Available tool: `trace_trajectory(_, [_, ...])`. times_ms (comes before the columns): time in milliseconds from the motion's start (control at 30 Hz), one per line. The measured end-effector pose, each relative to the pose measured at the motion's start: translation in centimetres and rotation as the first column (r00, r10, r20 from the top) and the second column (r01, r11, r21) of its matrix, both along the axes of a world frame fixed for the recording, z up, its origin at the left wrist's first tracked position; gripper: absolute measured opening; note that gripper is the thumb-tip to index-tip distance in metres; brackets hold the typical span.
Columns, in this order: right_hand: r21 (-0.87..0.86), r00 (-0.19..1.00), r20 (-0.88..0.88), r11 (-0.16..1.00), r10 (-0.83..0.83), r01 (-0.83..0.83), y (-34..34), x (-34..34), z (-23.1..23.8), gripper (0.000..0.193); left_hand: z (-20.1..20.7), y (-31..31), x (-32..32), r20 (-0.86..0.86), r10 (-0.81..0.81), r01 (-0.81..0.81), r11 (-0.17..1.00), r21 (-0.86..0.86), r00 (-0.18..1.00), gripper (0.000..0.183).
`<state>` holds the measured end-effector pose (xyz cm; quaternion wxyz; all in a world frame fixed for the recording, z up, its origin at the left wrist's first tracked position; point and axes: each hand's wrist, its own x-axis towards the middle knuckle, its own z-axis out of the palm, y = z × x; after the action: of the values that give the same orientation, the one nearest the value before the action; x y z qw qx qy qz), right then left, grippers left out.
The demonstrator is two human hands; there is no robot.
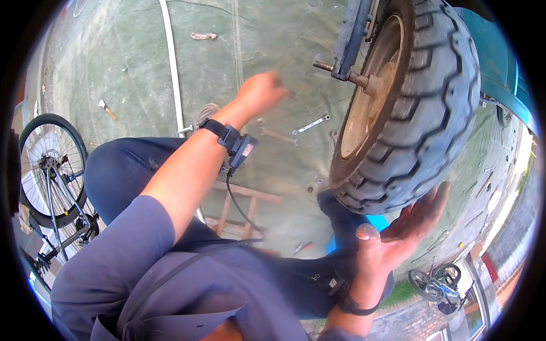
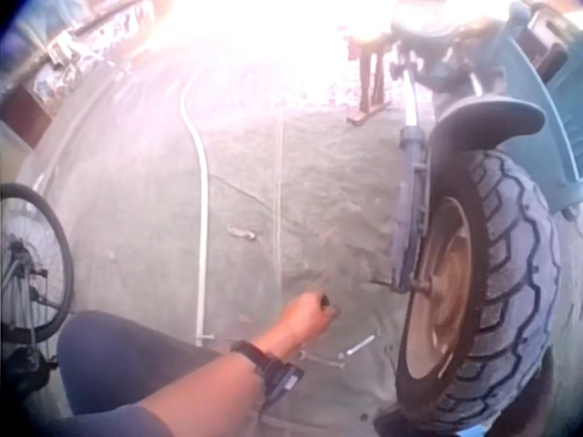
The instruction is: The person is repairing a vehicle wheel by removing and re-inserting the axle bolt and nuts while holding the wheel in place by hand.
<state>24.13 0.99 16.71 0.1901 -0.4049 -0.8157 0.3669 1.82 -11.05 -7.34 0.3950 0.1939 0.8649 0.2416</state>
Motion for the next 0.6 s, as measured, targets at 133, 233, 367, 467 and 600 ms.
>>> trace_trajectory(133, [0.113,0.993,-0.035,0.987,0.116,-0.111,0.4,-0.5,-0.6,0.117,-1.3,0.3,0.2,-0.011,0.02,-0.02,1.0,-0.002,1.0,0.034])
trace_trajectory(233, [0.191,0.989,0.04,0.971,0.141,-0.146,0.5,-0.9,-0.3,0.11,-2.1,0.6,1.1,-0.011,0.028,-0.028,1.0,0.01,1.0,0.033])
trace_trajectory(367, [0.312,0.989,0.123,0.942,0.087,-0.122,0.5,-1.1,-0.3,0.108,-3.0,1.5,1.9,0.006,0.012,-0.013,1.0,0.004,1.0,0.031])
trace_trajectory(467, [0.399,0.987,0.147,0.909,0.068,-0.122,0.7,-1.5,-0.5,0.107,-4.1,2.1,2.6,-0.045,0.018,-0.018,1.0,0.017,0.999,0.03])
trace_trajectory(600, [0.466,0.972,0.236,0.877,0.003,-0.115,0.6,-1.9,0.0,0.104,-5.4,2.3,2.9,-0.072,0.026,-0.025,1.0,0.017,0.997,0.029])
